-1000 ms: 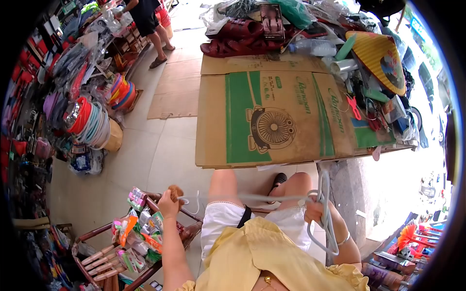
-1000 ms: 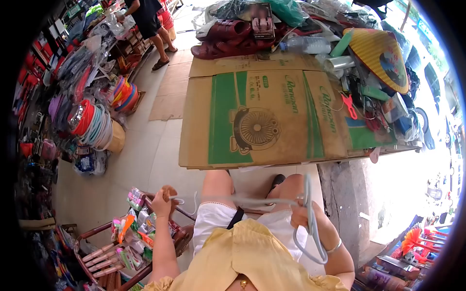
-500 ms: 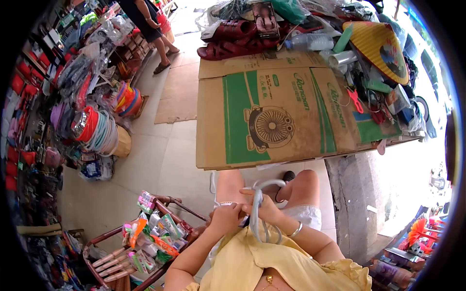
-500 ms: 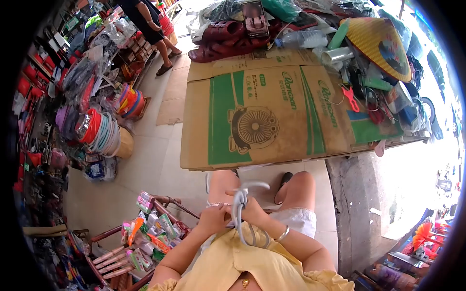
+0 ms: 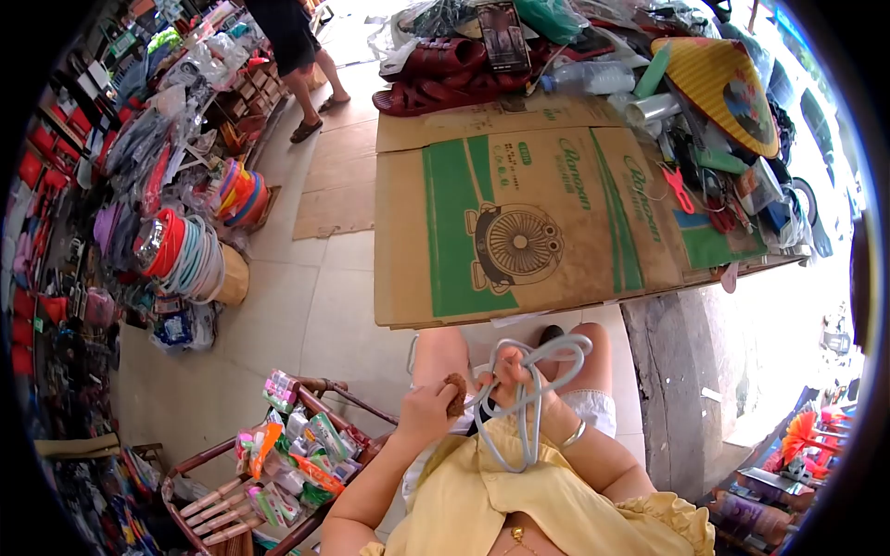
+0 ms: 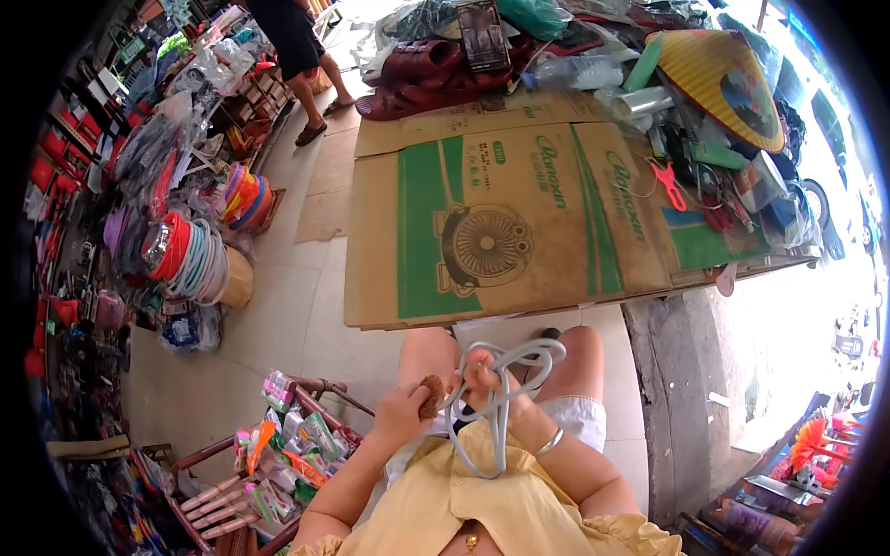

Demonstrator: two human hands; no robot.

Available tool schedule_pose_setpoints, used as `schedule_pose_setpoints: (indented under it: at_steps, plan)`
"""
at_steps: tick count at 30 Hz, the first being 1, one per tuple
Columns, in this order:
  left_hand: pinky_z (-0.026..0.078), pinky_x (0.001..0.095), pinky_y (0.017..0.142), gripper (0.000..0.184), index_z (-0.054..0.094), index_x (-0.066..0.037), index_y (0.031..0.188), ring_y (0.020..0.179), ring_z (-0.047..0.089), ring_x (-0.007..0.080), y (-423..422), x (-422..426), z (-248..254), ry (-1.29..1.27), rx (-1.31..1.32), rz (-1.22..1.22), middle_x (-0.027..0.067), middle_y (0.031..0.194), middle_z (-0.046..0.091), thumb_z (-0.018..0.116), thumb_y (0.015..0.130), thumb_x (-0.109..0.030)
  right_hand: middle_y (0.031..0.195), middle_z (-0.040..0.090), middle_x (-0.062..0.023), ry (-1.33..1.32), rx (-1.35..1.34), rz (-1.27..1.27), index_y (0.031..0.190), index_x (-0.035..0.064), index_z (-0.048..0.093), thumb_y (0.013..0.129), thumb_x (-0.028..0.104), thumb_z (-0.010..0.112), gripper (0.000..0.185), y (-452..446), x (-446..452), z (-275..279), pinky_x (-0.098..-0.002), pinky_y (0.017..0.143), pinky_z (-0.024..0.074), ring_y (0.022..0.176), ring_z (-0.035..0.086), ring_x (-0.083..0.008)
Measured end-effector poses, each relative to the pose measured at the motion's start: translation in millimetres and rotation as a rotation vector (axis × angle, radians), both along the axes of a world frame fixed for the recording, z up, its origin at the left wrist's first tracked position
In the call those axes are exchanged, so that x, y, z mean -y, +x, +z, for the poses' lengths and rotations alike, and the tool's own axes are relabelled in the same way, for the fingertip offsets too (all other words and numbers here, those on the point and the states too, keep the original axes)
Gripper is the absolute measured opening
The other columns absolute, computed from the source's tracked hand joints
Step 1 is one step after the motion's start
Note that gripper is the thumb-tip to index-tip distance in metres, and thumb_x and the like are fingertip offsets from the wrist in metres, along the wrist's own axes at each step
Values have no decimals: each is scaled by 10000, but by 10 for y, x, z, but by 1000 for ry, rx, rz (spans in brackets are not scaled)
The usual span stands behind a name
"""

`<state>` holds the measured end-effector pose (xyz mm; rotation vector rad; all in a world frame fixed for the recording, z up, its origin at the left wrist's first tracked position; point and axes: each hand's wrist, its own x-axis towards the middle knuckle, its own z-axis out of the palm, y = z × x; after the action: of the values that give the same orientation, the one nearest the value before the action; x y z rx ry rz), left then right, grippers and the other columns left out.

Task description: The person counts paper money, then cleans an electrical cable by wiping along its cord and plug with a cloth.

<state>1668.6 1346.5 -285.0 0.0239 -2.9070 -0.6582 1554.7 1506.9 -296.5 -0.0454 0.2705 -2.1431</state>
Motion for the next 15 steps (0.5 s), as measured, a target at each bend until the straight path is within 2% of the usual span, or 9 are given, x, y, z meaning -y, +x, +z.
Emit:
schedule_pose_setpoints:
  at_steps: [1, 2, 3, 4, 6, 9, 11, 13, 15]
  plan:
    - [466, 404, 566, 212, 552, -96, 820, 632, 587, 294, 11, 33, -22, 0, 0, 2, 78, 727, 571, 668, 664, -180, 917, 557, -32, -185, -120, 30, 1095, 143, 566, 831, 238, 665, 298, 5, 22, 7, -397, 791, 419, 881, 507, -253]
    - [459, 411, 563, 206, 551, -96, 807, 636, 576, 312, 12, 77, -80, 21, -34, 44, 87, 719, 564, 664, 654, -174, 853, 546, -29, -63, -238, -5, 1037, 116, 560, 838, 215, 657, 243, 35, -38, 43, -352, 766, 400, 832, 494, -204]
    - [451, 418, 560, 200, 549, -96, 794, 639, 565, 329, 12, 122, -141, 42, -69, 86, 96, 711, 558, 660, 644, -167, 853, 546, -29, -65, -239, -3, 1037, 116, 560, 838, 215, 657, 243, 56, -49, 164, -352, 766, 400, 832, 494, -204]
    - [451, 418, 560, 200, 549, -96, 794, 639, 565, 329, 1, 168, -175, 39, -67, 87, 96, 711, 558, 660, 644, -167, 839, 546, -28, 62, -393, 5, 987, 100, 554, 841, 205, 652, 205, 87, -55, 256, -338, 754, 399, 827, 493, -187]
    - [444, 432, 541, 166, 543, -88, 783, 618, 558, 350, -49, 295, -257, -42, -187, 194, 112, 694, 558, 652, 695, -177, 826, 552, -46, 226, -605, 39, 891, 65, 525, 848, 181, 631, 162, 112, -75, 406, -304, 717, 400, 804, 491, -146]
    - [446, 446, 531, 167, 533, -81, 778, 606, 553, 368, -9, 557, -551, -9, -258, 340, 128, 675, 558, 643, 753, -204, 820, 555, -57, 309, -591, -59, 878, 66, 521, 841, 181, 630, 163, 50, -273, 490, -311, 702, 401, 791, 492, -154]
    - [449, 457, 541, 174, 527, -78, 770, 618, 555, 379, 105, 791, -653, -85, -130, 538, 140, 672, 558, 628, 795, -217, 705, 520, -31, 115, -599, -235, 768, 83, 519, 822, 178, 647, 169, -148, -436, 735, -349, 632, 410, 670, 489, -170]
    - [451, 455, 536, 141, 537, -87, 775, 624, 562, 377, 230, 1059, -797, -160, -160, 471, 140, 664, 555, 640, 766, -183, 611, 457, 3, 206, -448, -263, 679, 102, 485, 803, 196, 680, 250, -149, -613, 840, -341, 588, 394, 597, 455, -165]
    - [451, 450, 542, 128, 542, -89, 777, 627, 563, 376, 329, 1097, -770, -178, -243, 374, 144, 680, 559, 645, 737, -155, 579, 424, 17, 225, -379, -300, 662, 115, 460, 797, 226, 692, 291, -171, -821, 602, -333, 586, 385, 587, 442, -160]
